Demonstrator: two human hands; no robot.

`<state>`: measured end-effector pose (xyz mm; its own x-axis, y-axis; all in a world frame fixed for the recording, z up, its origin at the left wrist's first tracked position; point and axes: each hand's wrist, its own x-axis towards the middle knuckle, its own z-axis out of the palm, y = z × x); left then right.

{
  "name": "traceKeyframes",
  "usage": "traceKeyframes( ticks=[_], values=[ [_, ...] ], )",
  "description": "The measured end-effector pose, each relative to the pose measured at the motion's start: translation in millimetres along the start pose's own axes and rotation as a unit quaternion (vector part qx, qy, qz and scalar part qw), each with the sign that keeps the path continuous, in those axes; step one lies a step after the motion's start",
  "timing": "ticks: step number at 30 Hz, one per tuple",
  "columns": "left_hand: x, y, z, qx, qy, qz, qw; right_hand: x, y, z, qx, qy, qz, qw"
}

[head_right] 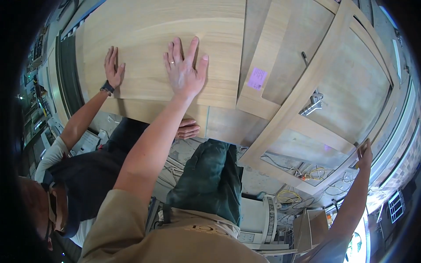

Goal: Sorting and moving wooden furniture panels along a production line and conveyor system.

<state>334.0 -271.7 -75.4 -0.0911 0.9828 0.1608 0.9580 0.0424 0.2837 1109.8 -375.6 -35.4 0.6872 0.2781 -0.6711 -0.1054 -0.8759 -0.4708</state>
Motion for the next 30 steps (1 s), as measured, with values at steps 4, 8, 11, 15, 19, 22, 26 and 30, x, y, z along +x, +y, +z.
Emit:
traceKeyframes(
  ticks=[4,8,11,15,19,22,26,30],
  values=[
    [-1.7,-0.6,-1.1,-0.001,0.004,-0.01,1.0,8.1,9.6,27.9,-0.032,0.026,0.008,0.999],
    [-0.4,3.0,2.2,-0.023,0.004,-0.014,1.0,-8.3,-8.2,39.9,-0.193,0.145,-0.177,0.954],
    [-0.6,-2.3,-2.5,-0.003,0.001,-0.011,1.0,-76.9,-20.1,132.9,-0.209,0.168,-0.419,0.867],
    [-2.6,-11.7,-3.4,-0.024,-0.001,-0.024,0.999,-273.8,-55.0,310.9,-0.19,-0.022,-0.592,0.783],
    [-4.3,-8.0,2.2,-0.049,0.003,-0.03,0.998,-362.3,-68.3,445.8,-0.22,-0.255,-0.669,0.663],
    [-2.8,-5.6,3.7,-0.063,0.014,-0.024,0.998,-372.2,-72.7,517.2,-0.244,-0.197,-0.714,0.626],
    [-1.6,-6.8,2.8,-0.057,0.023,-0.022,0.998,-379.3,-70.5,536.8,-0.278,-0.154,-0.758,0.569],
    [-3.3,-10.9,4.9,-0.072,0.026,-0.013,0.997,-379.7,-66.3,523.8,-0.288,-0.192,-0.753,0.56]
  ],
)
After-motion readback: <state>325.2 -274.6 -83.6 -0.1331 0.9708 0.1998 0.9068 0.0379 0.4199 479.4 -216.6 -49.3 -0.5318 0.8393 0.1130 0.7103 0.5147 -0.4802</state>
